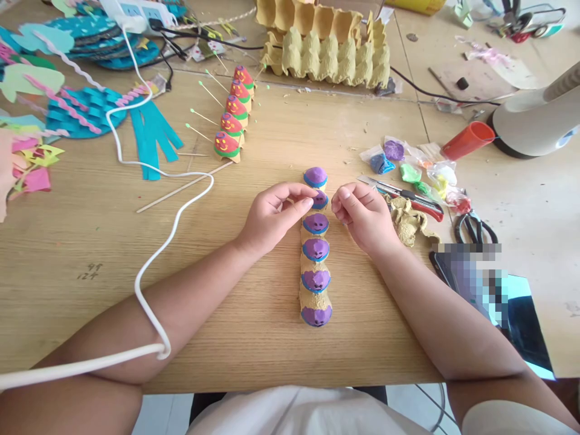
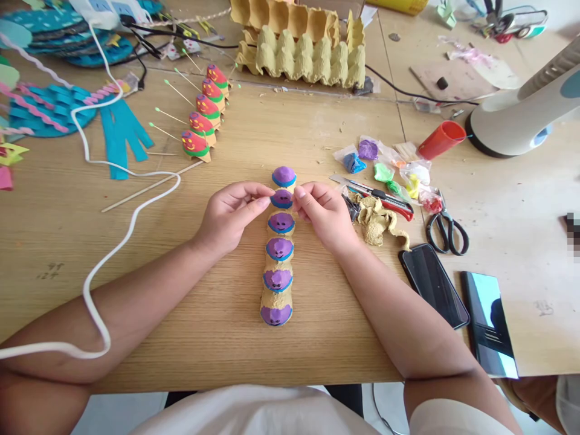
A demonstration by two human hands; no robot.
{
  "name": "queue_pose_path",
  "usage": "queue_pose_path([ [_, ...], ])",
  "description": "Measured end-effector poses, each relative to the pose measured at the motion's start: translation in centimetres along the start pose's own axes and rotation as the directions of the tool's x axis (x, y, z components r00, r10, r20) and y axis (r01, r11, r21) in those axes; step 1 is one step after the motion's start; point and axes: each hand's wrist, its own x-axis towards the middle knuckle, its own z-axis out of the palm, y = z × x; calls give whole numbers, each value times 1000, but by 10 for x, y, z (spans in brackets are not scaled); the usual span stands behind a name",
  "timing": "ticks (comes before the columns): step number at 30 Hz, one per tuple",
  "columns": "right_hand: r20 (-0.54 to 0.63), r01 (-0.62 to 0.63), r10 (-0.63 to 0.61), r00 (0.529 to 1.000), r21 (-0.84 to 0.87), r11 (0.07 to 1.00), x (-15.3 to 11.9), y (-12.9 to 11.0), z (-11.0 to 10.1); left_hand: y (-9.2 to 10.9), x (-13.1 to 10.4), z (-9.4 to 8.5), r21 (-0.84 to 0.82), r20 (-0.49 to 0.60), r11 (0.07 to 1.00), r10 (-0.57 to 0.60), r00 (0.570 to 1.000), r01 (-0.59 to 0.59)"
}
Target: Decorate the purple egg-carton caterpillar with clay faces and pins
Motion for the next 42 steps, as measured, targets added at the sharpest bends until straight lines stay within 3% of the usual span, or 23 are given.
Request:
queue_pose_path([
  [5, 19, 79, -77, 997, -111, 991, -2, -2, 1, 0, 0, 0, -2, -4, 1000, -11, 1000, 11],
  [13, 71, 12, -11, 997, -16, 1000, 0, 0, 3, -3, 0, -1, -5, -1, 1000, -11, 1000, 11],
  [25, 33, 21, -15, 999, -170, 985, -4, -7, 2, -2, 0, 0, -17, 11, 1000, 4, 1000, -3],
  [34, 106, -32, 33, 994, -14, 999, -2, -4, 5, -2, 0, 0, -18, -9, 1000, 7, 1000, -7],
  [42, 69, -12, 19, 997, -99, 995, -3, -5, 4, -1, 0, 0, 7, -5, 1000, 8, 1000, -8],
])
